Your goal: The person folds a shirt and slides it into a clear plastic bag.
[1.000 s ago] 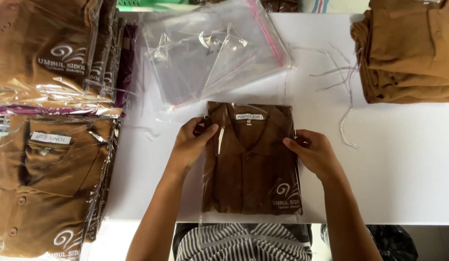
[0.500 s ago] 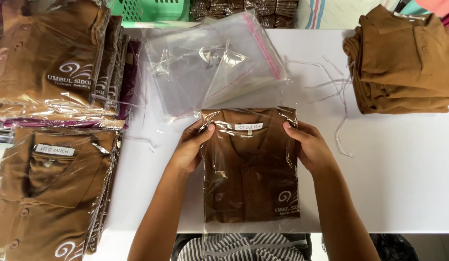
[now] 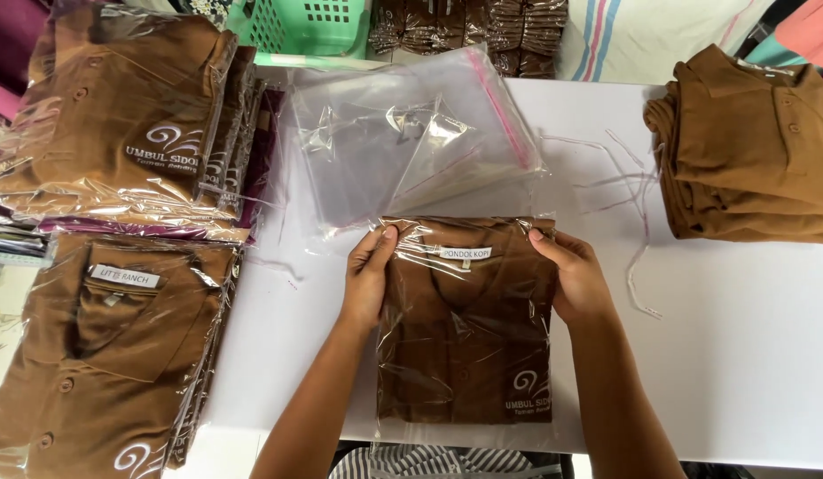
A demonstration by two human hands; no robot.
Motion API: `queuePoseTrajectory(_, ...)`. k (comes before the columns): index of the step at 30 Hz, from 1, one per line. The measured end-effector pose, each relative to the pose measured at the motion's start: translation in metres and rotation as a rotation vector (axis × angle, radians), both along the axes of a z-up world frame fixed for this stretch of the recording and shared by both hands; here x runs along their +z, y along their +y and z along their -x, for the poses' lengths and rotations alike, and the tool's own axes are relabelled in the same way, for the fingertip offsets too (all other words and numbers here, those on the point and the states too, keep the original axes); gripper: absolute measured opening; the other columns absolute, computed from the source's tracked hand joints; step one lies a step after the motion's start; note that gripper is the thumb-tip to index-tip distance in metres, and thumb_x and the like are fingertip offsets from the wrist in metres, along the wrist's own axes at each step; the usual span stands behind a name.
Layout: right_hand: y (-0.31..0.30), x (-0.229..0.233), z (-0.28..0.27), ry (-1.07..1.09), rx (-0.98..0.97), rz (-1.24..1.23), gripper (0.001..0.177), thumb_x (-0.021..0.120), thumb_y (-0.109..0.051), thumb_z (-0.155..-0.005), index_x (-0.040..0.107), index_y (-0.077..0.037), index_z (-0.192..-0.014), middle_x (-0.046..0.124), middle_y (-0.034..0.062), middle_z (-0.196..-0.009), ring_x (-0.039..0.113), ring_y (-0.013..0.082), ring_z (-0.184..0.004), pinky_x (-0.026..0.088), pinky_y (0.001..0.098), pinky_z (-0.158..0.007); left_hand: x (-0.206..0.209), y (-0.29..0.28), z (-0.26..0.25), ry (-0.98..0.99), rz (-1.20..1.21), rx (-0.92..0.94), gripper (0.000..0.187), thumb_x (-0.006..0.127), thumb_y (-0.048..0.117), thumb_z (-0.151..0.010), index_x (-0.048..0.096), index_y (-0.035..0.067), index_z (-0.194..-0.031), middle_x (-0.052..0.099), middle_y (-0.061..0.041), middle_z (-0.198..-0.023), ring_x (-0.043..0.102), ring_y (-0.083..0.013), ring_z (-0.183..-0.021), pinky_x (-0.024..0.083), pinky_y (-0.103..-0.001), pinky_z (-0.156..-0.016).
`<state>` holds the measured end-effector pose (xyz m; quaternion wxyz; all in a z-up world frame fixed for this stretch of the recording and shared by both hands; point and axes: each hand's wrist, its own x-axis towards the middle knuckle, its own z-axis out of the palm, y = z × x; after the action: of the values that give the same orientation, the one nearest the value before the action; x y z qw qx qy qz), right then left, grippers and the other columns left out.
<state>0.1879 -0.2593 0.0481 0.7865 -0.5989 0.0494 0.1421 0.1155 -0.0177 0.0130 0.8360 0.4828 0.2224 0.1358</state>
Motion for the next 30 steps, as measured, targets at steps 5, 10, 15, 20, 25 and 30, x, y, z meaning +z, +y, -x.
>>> queuePoseTrajectory(5,-0.004,-0.042,-0.014,-0.001,-0.017,-0.023,0.028,0.077,-0.024,-0.101,0.074,0.004,-0.099,0.069,0.0153,-0.080,0.075,0.0283,-0.076,0.061,0.0411,-0.075,-0.012,0.004,0.000,-0.037,-0.213,0.018,0.021,0.075,0.031,-0.101,0.077,0.010,-0.099,0.071,-0.003,-0.079,0.066,-0.0110,-0.080,0.058,-0.030,-0.079)
queuePoseTrajectory(10,-0.013,-0.091,-0.024,-0.045,-0.053,0.072,0.034,0.069,-0.032,-0.109,0.075,0.002,-0.105,0.073,0.0149,-0.087,0.075,0.0246,-0.085,0.062,0.0394,-0.081,-0.037,0.011,-0.008,-0.046,-0.429,0.040,0.021,0.073,0.030,-0.104,0.076,0.011,-0.097,0.071,-0.001,-0.077,0.062,-0.0087,-0.080,0.055,-0.029,-0.079)
queuePoseTrajectory(15,0.001,-0.027,0.007,-1.046,-0.156,0.966,0.048,0.080,-0.016,-0.096,0.068,0.005,-0.138,0.071,0.0315,-0.126,0.065,0.0537,-0.120,0.056,0.0570,-0.097,-0.005,0.001,0.006,-0.075,-1.436,0.255,0.054,0.071,0.032,-0.104,0.053,-0.005,-0.137,0.057,-0.028,-0.136,0.061,-0.0512,-0.128,0.057,-0.055,-0.100)
queuePoseTrajectory(20,0.007,0.000,0.083,-0.992,0.267,1.098,0.052,0.060,-0.024,-0.102,0.059,-0.009,-0.152,0.047,0.0260,-0.161,0.035,0.0566,-0.145,0.040,0.0621,-0.111,0.036,-0.020,0.060,-0.157,-1.657,-0.022,0.046,0.068,0.028,-0.102,0.066,-0.001,-0.138,0.061,-0.025,-0.140,0.051,-0.0563,-0.135,0.048,-0.062,-0.107)
queuePoseTrajectory(25,-0.007,-0.035,0.105,-0.907,0.499,1.229,0.068,0.045,-0.047,-0.106,0.032,-0.018,-0.166,0.014,0.0135,-0.178,0.006,0.0449,-0.164,0.016,0.0621,-0.126,-0.002,-0.028,0.098,-0.044,-1.825,-0.363,0.077,0.049,0.057,-0.107,0.034,0.008,-0.164,0.028,-0.021,-0.172,0.026,-0.0443,-0.159,0.023,-0.063,-0.126)
queuePoseTrajectory(30,-0.006,-0.043,0.106,-0.961,0.460,1.265,0.068,0.032,-0.051,-0.108,0.031,-0.018,-0.167,0.018,0.0162,-0.177,0.009,0.0401,-0.165,0.014,0.0563,-0.129,-0.012,-0.025,0.100,-0.073,-1.671,-0.423,0.085,0.052,0.060,-0.104,0.027,0.008,-0.167,0.025,-0.022,-0.174,0.019,-0.0437,-0.162,0.016,-0.060,-0.129)
